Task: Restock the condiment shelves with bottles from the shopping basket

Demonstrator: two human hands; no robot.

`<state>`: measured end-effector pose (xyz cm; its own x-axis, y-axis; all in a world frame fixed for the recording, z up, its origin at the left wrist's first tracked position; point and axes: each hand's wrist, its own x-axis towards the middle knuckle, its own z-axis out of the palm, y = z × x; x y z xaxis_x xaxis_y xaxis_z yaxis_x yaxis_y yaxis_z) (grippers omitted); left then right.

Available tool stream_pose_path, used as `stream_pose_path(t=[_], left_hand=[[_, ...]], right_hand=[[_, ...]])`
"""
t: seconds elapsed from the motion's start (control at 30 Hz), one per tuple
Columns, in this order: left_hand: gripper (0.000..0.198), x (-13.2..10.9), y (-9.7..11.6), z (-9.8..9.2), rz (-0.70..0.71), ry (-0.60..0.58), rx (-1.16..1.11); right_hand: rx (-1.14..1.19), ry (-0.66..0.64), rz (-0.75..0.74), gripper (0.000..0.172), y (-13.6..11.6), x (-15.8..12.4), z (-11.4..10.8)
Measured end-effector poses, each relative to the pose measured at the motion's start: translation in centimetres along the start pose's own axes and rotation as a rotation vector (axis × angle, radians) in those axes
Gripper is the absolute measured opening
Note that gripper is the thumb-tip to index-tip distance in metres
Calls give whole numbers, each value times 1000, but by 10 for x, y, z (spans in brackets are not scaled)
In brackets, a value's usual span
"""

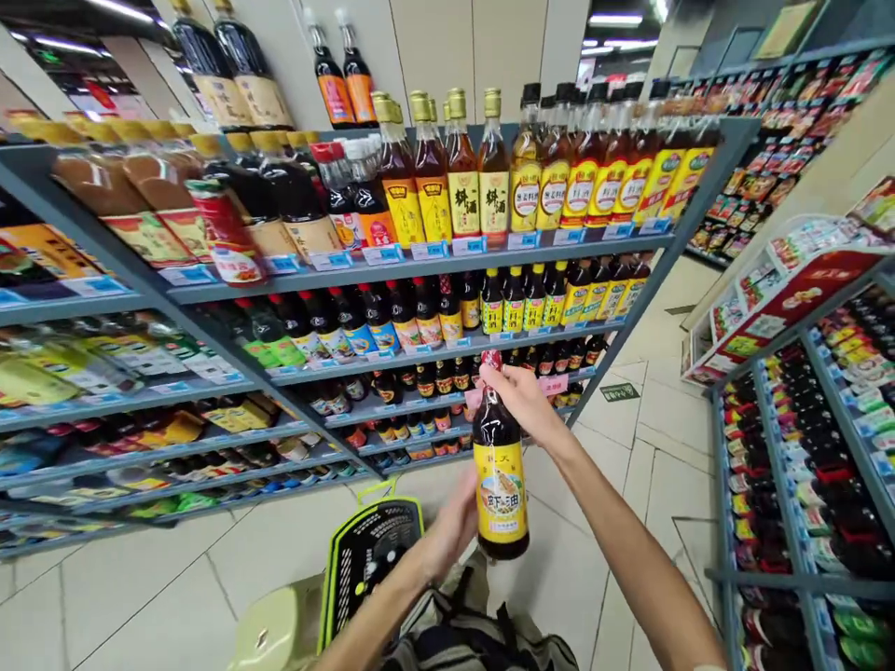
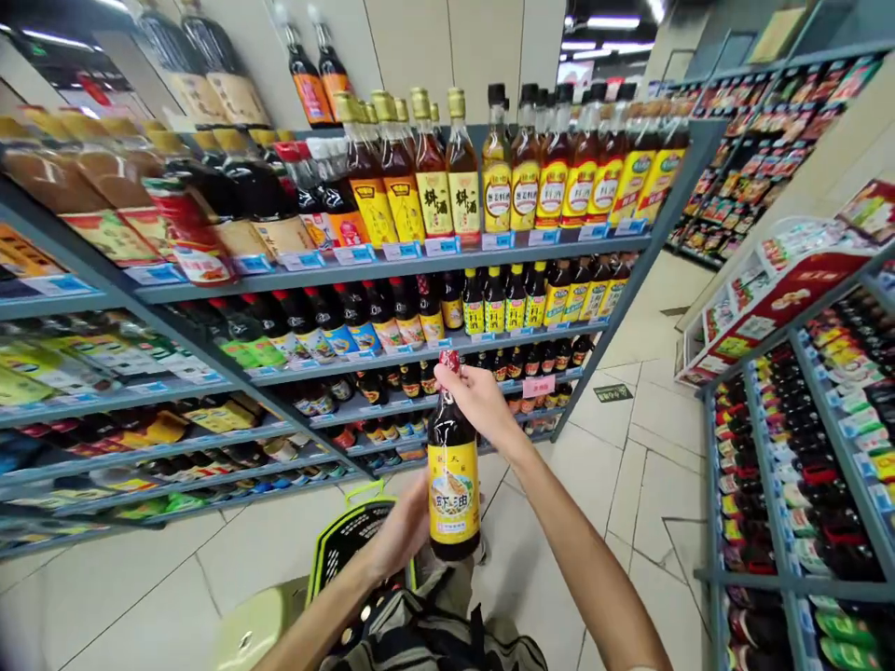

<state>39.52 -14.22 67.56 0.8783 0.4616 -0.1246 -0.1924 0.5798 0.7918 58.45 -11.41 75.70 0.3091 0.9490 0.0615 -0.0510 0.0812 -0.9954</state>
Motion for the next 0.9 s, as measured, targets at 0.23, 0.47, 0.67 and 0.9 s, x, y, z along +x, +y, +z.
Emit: stream_pose_path(t=[0.23, 0.47, 0.67, 0.9], left_hand=[[103, 107, 7, -61, 53, 52, 476], [108, 189, 61, -102, 397, 53, 968], [77, 244, 96, -110, 735, 406, 1107], [58, 294, 109, -136, 803, 506, 1170]], right_hand=[[-422, -133, 24, 39, -8, 78, -63], [-811, -210, -366, 23, -25, 130, -82], [-882, -148, -595, 22, -17, 194, -93], [-839, -224, -699, 22, 10, 240, -101]])
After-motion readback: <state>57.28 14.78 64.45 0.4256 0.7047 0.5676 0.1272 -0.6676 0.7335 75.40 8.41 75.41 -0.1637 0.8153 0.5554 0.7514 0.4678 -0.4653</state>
